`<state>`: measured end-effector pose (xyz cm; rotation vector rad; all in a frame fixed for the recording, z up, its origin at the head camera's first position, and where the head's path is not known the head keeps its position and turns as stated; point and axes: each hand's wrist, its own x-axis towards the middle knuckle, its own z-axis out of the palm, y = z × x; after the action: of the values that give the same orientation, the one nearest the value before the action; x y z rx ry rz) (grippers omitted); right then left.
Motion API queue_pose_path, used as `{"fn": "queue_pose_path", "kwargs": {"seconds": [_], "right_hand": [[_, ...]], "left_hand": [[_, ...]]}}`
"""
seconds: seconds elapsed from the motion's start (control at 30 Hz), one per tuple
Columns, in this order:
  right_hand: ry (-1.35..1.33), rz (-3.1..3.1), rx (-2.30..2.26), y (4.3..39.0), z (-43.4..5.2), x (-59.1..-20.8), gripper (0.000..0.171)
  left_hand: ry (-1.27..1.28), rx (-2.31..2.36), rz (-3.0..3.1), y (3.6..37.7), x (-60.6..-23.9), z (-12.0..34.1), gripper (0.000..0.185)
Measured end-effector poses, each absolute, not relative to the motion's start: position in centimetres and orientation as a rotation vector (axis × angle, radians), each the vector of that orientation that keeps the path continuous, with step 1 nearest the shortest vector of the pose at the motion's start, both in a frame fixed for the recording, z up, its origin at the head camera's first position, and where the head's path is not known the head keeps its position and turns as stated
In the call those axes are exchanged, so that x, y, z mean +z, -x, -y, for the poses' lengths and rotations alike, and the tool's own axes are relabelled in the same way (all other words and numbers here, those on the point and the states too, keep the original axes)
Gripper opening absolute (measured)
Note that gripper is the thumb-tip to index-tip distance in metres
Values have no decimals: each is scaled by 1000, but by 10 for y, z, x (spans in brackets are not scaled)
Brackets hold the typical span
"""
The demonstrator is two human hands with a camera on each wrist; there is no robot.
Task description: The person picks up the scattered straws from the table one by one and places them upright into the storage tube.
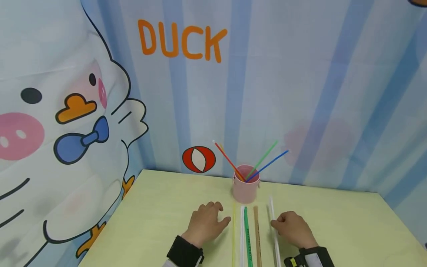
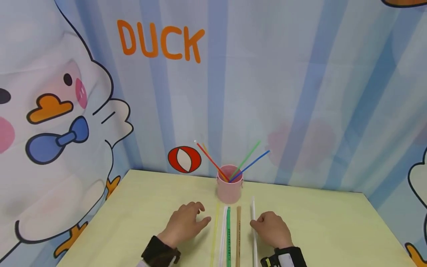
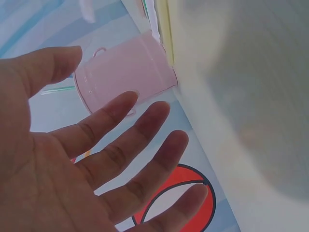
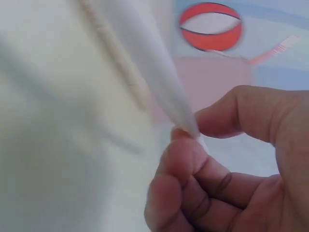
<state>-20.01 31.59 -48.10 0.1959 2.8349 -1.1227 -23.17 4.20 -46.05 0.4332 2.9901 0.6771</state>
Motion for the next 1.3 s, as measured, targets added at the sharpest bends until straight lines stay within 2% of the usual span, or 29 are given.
{"fn": "queue_pose_path", "kwargs": {"seconds": [0.37,0.8,1.1,1.3], "right_hand": [[-172,-2746,-1476,199,-333,-437,18],[-92,-2975,-1647,220,-352,-375,34],[-192,-3118,-1762,242,-342,-363,38],[-204,-3117,-1724,259,-328,-373,36]], "left_hand": [[-454,657,-2971,231,-466,-45,41],[-514,625,-2950,235,-486,-49,39],[-512,614,-2921,234,-488,-56,39],[-504,614,-2916,234,-490,-58,39]]}}
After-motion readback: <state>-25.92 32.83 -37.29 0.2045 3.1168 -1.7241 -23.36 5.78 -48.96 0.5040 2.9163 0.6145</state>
